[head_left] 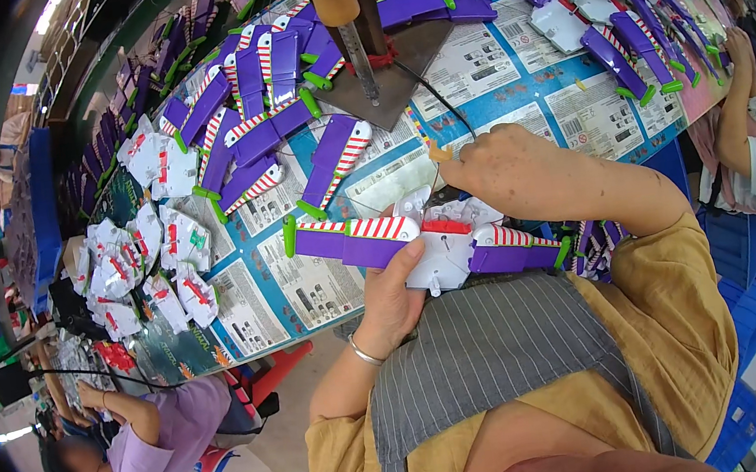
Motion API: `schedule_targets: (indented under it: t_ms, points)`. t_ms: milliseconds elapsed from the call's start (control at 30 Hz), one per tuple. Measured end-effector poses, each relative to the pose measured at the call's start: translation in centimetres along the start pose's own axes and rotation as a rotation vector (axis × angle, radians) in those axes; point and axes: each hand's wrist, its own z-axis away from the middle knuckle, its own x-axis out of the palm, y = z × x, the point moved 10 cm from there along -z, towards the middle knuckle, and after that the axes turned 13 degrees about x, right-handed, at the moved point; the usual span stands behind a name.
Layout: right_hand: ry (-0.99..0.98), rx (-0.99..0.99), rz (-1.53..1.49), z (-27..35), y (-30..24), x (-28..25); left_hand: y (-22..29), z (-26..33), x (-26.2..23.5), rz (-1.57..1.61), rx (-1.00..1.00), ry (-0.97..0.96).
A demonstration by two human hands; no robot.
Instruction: The person assembles toy parts by inserting plastic wing components into toy bases and trimming pieces with pliers.
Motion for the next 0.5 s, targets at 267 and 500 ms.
schedule_targets:
  t_ms: [267,500]
  points:
    - [0.072,0.059,-0.094,0.2,1.7,1.1,0.1,-0.7,-1.8,-0.151,0.119,0.050]
    - [0.043,0.348,-0.663,3.9,5.0,1.7,1.2,-1.6,1.9,-0.233,0.141,-0.132]
